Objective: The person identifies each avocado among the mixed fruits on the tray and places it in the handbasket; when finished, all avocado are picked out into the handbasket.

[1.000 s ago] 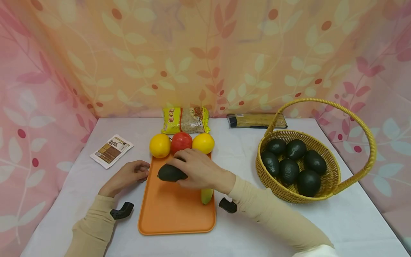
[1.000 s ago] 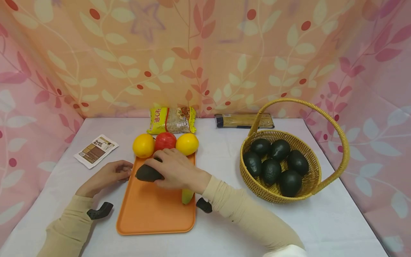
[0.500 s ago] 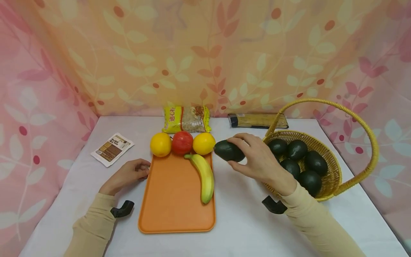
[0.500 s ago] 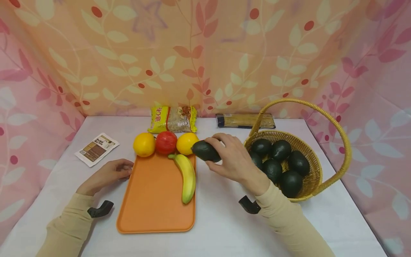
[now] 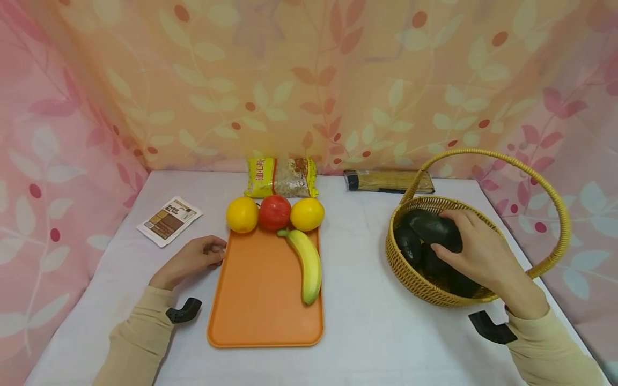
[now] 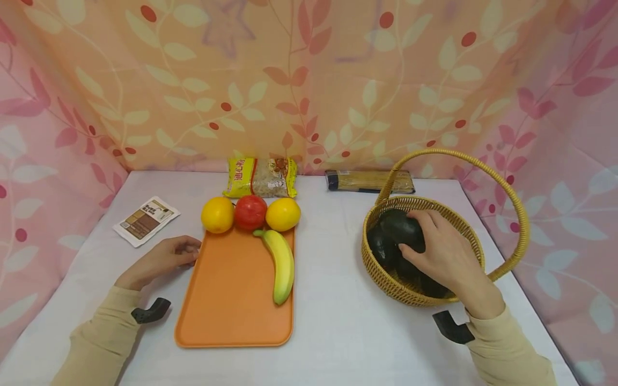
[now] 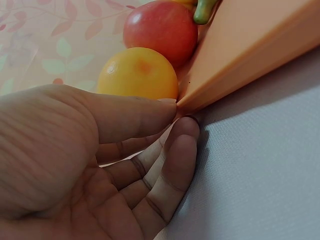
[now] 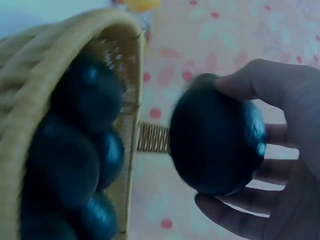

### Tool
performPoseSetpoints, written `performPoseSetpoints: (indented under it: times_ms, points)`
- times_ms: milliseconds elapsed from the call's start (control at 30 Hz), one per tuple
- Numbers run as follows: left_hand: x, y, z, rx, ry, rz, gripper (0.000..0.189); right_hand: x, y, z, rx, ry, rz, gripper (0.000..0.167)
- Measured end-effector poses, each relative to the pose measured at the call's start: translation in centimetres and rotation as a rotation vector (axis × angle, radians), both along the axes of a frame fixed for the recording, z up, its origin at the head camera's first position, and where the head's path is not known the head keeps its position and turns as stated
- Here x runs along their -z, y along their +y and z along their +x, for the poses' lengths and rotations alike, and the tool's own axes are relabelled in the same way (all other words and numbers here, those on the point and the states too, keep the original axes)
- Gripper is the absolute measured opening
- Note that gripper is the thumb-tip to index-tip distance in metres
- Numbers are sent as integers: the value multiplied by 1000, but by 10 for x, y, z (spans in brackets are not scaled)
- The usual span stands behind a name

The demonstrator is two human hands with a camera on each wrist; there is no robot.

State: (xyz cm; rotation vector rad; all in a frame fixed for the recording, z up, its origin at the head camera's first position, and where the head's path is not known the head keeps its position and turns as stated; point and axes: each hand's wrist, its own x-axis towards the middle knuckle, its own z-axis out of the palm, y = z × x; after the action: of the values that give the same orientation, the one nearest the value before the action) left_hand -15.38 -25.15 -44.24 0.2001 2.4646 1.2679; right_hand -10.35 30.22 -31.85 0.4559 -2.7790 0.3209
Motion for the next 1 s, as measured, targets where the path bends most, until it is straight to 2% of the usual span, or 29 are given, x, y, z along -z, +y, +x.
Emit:
performPoseSetpoints:
  times_ms: [167, 400, 700, 1000]
  points:
    - [-4, 2, 2, -8, -12, 8, 38, 6, 16, 8, -15, -45, 97, 61]
    - [-2, -1, 2, -11, -21, 6, 37, 12, 15, 11, -84, -94, 175, 55]
    - [-2, 0, 1, -8, -24, 2, 37, 20, 6, 10, -118, -216, 222, 53]
    - [-1, 1, 1, -4, -23, 19, 38, 20, 4, 11, -131, -278, 217, 51]
